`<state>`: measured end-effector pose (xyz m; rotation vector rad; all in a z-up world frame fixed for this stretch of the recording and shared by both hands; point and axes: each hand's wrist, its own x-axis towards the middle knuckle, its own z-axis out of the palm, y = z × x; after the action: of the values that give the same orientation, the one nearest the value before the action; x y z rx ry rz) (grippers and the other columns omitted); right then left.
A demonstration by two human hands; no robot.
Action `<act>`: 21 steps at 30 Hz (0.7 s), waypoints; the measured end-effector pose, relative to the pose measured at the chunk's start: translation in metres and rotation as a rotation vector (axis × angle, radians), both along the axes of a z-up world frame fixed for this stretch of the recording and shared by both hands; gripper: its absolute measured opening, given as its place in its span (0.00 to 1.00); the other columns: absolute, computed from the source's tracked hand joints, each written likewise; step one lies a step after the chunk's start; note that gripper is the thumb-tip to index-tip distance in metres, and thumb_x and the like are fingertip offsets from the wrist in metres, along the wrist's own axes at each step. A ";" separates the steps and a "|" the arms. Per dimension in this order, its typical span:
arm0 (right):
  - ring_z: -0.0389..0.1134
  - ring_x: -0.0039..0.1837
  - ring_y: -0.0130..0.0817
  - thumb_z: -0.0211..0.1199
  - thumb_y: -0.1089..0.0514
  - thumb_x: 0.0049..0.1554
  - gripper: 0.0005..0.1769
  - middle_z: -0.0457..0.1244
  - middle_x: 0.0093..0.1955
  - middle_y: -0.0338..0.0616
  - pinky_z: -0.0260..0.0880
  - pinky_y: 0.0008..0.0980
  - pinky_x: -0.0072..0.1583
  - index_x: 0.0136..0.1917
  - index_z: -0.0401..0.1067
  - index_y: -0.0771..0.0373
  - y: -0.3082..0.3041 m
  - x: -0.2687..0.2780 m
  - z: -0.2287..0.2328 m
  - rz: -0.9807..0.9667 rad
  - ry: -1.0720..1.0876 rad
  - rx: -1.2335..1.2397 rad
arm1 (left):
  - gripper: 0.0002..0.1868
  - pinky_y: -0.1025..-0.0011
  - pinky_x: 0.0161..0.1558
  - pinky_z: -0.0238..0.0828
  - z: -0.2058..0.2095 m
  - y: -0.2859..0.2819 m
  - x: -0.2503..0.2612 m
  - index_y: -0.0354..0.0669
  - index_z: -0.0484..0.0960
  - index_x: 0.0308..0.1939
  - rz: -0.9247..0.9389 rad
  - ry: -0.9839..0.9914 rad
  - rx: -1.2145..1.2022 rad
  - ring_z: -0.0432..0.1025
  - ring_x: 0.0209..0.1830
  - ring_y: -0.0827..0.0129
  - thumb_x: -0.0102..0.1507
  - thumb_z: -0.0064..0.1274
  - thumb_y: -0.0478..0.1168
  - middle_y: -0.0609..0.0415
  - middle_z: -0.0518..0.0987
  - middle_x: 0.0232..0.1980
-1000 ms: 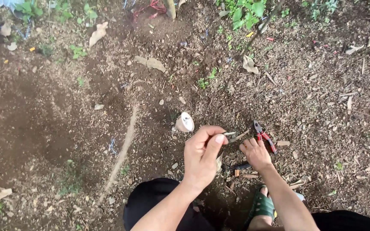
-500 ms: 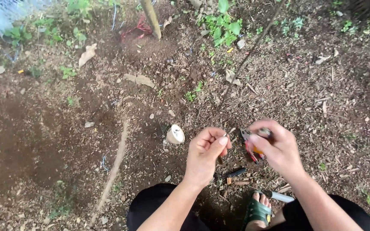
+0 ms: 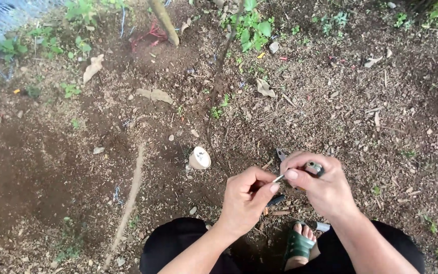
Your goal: Stripping insulation from a copper wire and twisting the strands together using pliers.
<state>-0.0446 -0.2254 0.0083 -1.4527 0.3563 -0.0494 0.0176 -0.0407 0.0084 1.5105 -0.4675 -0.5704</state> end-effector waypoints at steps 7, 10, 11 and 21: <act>0.62 0.38 0.30 0.68 0.51 0.57 0.10 0.66 0.37 0.37 0.63 0.31 0.41 0.45 0.78 0.59 -0.007 0.007 0.004 0.261 -0.118 0.338 | 0.06 0.83 0.25 0.60 -0.016 0.004 -0.004 0.39 0.81 0.45 -0.235 0.484 -0.418 0.65 0.23 0.81 0.70 0.54 0.39 0.55 0.82 0.33; 0.59 0.34 0.26 0.68 0.49 0.55 0.12 0.64 0.34 0.36 0.59 0.27 0.38 0.42 0.77 0.60 -0.002 0.005 0.003 0.193 -0.046 0.156 | 0.03 0.79 0.28 0.68 -0.015 0.004 -0.005 0.41 0.79 0.43 -0.149 0.248 -0.222 0.71 0.27 0.77 0.70 0.51 0.32 0.56 0.79 0.32; 0.59 0.32 0.23 0.68 0.49 0.54 0.12 0.67 0.36 0.36 0.57 0.24 0.34 0.44 0.79 0.59 0.000 0.004 0.004 0.166 0.010 -0.068 | 0.02 0.78 0.31 0.71 -0.016 0.004 -0.007 0.41 0.79 0.43 -0.056 0.206 -0.224 0.73 0.28 0.76 0.70 0.52 0.35 0.56 0.79 0.32; 0.75 0.47 0.30 0.68 0.53 0.53 0.08 0.73 0.44 0.40 0.77 0.30 0.54 0.45 0.80 0.56 0.022 0.006 0.006 0.090 -0.099 -0.337 | 0.07 0.76 0.31 0.77 -0.010 0.007 -0.010 0.42 0.78 0.42 0.108 -0.071 -0.126 0.76 0.28 0.72 0.71 0.48 0.39 0.56 0.80 0.31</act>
<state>-0.0385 -0.2033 0.0143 -1.7910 0.2069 -0.1124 0.0080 -0.0339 -0.0013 1.4294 -0.4646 -0.3972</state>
